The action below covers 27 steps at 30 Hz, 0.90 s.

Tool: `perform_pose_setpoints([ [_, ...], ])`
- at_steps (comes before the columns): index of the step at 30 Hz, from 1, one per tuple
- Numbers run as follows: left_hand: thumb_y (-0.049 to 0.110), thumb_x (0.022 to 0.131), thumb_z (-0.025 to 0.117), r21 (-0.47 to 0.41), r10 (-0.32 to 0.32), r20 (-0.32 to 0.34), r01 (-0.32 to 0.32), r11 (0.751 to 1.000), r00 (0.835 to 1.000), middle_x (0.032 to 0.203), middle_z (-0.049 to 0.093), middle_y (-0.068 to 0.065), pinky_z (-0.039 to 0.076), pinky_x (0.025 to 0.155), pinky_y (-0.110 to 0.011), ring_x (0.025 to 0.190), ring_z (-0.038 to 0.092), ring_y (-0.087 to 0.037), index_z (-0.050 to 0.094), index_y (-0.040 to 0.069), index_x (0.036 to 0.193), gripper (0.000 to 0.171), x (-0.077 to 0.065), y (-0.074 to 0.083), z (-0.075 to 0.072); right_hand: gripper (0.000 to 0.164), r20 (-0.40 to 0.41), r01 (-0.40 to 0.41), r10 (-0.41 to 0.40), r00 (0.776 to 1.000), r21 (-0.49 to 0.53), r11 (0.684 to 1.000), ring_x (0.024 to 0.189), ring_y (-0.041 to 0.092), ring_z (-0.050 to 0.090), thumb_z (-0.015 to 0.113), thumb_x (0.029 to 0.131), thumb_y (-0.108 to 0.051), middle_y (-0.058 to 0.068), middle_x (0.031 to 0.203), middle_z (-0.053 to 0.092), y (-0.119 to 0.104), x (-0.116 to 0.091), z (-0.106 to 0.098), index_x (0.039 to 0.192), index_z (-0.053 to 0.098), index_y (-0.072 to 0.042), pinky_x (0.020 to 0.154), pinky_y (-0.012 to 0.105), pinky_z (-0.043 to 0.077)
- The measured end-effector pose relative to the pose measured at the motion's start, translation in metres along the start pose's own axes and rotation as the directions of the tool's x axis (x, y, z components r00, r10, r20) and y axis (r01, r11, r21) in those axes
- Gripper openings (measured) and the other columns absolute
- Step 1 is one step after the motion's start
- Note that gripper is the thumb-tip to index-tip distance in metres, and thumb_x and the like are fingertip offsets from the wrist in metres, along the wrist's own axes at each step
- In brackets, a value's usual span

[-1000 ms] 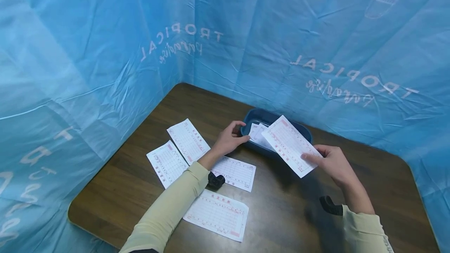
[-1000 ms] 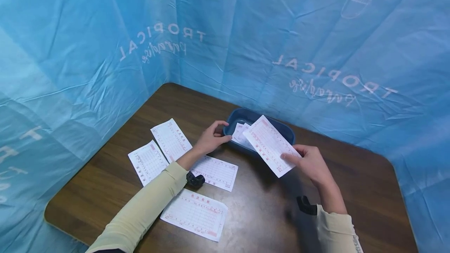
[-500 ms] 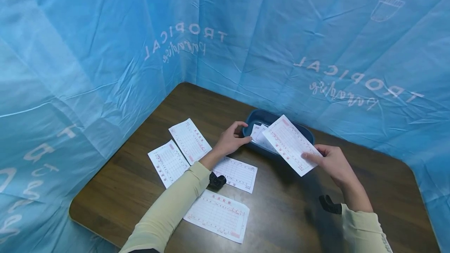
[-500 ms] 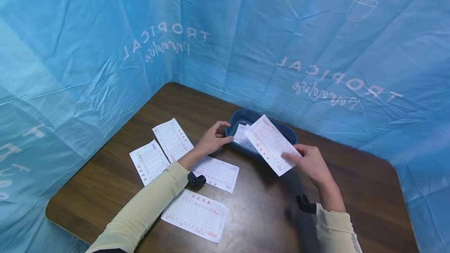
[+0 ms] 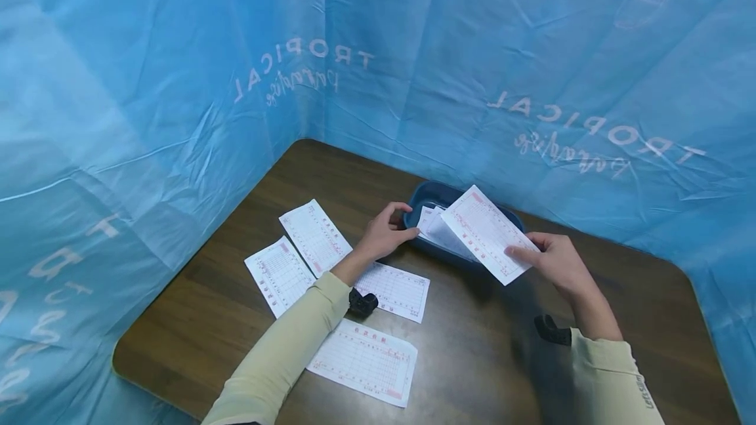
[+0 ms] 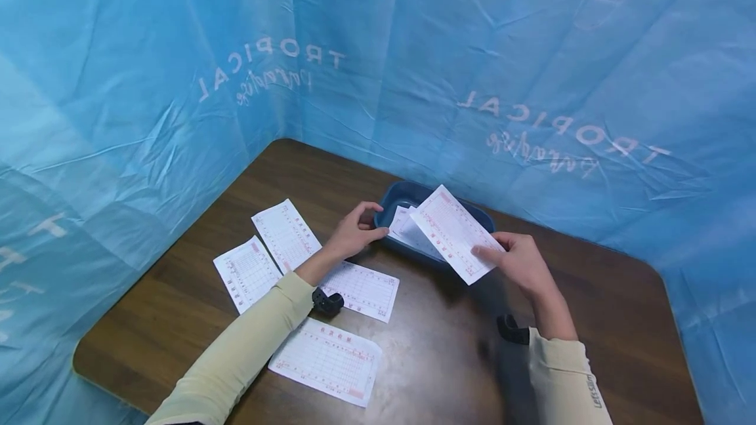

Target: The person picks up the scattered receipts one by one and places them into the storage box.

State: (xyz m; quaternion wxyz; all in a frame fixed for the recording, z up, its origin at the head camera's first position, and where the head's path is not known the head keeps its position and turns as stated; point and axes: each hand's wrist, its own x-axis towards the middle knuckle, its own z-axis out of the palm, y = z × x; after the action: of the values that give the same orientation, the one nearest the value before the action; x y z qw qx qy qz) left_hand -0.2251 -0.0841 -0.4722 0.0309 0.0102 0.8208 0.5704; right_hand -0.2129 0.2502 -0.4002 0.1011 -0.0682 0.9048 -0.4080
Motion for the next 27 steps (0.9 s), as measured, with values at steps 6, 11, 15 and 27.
perform_pose_setpoints([
  [6, 0.039, 0.084, 0.073, 0.016, 0.009, -0.002, -0.009, 1.000, 1.000, 0.124, 0.056, -0.003, 0.047, 0.084, -0.041, 0.107, 0.055, -0.020, 0.051, 0.032, 0.126, 0.047, 0.000, 0.000, -0.001, 0.050, -0.005, -0.002, 0.002, 1.000, -0.031, 1.000, 0.076, 0.025, 0.062, 0.071, 0.086, -0.041, 0.013, 0.095, 0.068, -0.001, 0.008, -0.005, 0.112, 0.066, 0.001, 0.063, 0.033, 0.047],
  [11, 0.037, 0.084, 0.074, 0.018, 0.007, -0.011, -0.007, 1.000, 1.000, 0.121, 0.058, -0.001, 0.048, 0.082, -0.041, 0.106, 0.056, -0.018, 0.052, 0.032, 0.125, 0.047, 0.002, -0.001, 0.003, 0.050, -0.026, 0.006, -0.006, 1.000, -0.025, 1.000, 0.076, 0.025, 0.062, 0.070, 0.087, -0.040, 0.016, 0.097, 0.067, 0.001, 0.013, -0.009, 0.114, 0.065, 0.002, 0.062, 0.033, 0.049],
  [15, 0.037, 0.084, 0.074, 0.022, 0.007, -0.009, -0.007, 1.000, 1.000, 0.118, 0.058, -0.002, 0.048, 0.081, -0.041, 0.104, 0.057, -0.018, 0.051, 0.032, 0.124, 0.046, 0.003, 0.001, 0.004, 0.054, -0.020, -0.005, 0.004, 1.000, -0.035, 0.999, 0.079, 0.026, 0.061, 0.068, 0.087, -0.043, 0.017, 0.099, 0.067, 0.001, 0.016, -0.009, 0.118, 0.063, 0.002, 0.065, 0.032, 0.049],
  [27, 0.040, 0.083, 0.074, 0.048, -0.040, -0.001, 0.040, 0.998, 0.999, 0.120, 0.057, -0.001, 0.047, 0.080, -0.039, 0.106, 0.054, -0.017, 0.051, 0.035, 0.122, 0.045, 0.003, 0.004, 0.000, 0.052, 0.018, 0.022, -0.020, 1.000, -0.118, 0.993, 0.072, 0.028, 0.052, 0.067, 0.086, -0.048, 0.012, 0.085, 0.067, -0.009, 0.033, 0.001, 0.107, 0.067, -0.001, 0.049, 0.031, 0.034],
])
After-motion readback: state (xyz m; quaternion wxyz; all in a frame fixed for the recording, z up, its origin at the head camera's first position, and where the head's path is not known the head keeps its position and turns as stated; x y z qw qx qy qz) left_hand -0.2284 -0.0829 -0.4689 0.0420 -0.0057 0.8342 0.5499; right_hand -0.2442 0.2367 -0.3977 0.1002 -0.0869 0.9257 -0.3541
